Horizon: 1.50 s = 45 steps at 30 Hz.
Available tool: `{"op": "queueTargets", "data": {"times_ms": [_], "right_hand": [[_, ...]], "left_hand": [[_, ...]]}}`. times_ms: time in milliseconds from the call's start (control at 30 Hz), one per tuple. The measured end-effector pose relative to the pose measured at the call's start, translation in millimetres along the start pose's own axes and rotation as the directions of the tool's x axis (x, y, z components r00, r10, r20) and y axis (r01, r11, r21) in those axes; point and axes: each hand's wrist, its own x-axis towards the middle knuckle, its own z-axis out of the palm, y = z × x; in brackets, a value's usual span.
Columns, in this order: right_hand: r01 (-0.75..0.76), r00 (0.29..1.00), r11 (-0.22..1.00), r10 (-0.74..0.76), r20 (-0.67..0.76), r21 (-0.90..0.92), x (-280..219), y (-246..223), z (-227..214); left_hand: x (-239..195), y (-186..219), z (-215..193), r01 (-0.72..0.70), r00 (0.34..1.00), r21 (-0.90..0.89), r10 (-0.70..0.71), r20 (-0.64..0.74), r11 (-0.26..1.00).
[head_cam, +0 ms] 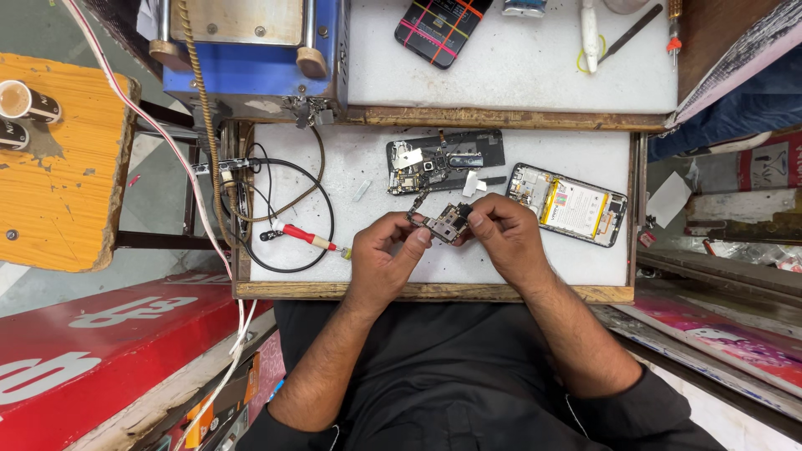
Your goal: The person cleans a small electronic component with a cotton swab and liquid from a spray bottle, then uses a small tool to scrape or adjust parts of the component. The person also briefly picks up a cup from a nearby table.
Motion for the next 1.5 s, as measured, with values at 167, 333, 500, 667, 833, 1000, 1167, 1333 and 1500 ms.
{"op": "queueTargets", "data": {"times_ms": [167, 333, 500, 667, 833, 1000, 1167, 1333, 1500], "right_hand": [[-0.014, 1.000, 1.000, 0.014, -0.002, 0.016, -0.9, 2.2, -2.3], [-0.011, 1.000, 0.997, 0.009, 0.018, 0.079, 1.0, 3.9, -2.3], [0.000, 0.999, 0.993, -0.007, 0.052, 0.118, 1.9, 1.1, 0.1], [-0.003, 0.999, 0.992, -0.003, 0.050, 0.123, 1.5, 0.1, 1.4], [0.008, 0.999, 0.995, -0.011, 0.037, 0.102, 1.3, 3.5, 0.9], [-0.032, 0.999, 0.995, 0.032, -0.003, 0.090, -1.1, 5.6, -0.2], [-0.042, 0.999, 0.997, 0.042, -0.010, 0.057, -0.3, 1.1, 2.4], [0.120, 0.981, 0.987, -0.135, 0.138, 0.109, 9.4, -13.4, 10.5], [-0.096, 0.982, 0.837, -0.009, 0.190, 0.538, 4.2, -28.2, 13.1]], "left_hand": [[-0.1, -0.9, 0.4, -0.004, 1.000, 0.052, 0.004, 0.000, 0.999], [2.2, 4.3, 0.1, -0.026, 1.000, 0.147, 0.026, 0.005, 0.989], [5.8, 18.3, 2.0, -0.031, 0.998, 0.199, 0.019, 0.062, 0.979], [7.8, 25.2, 3.9, -0.094, 0.994, 0.281, 0.076, 0.073, 0.955], [7.5, 27.9, 6.3, -0.123, 0.992, 0.302, 0.106, 0.074, 0.945], [7.7, 27.7, 7.5, -0.128, 0.991, 0.342, 0.107, 0.080, 0.931], [3.2, 22.9, 8.9, -0.056, 0.995, 0.248, 0.073, -0.063, 0.967], [0.9, 39.1, 25.6, -0.170, 0.949, 0.551, 0.286, -0.130, 0.817], [-9.2, 73.0, 41.1, -0.497, 0.867, 0.564, 0.383, 0.318, 0.659]]}}
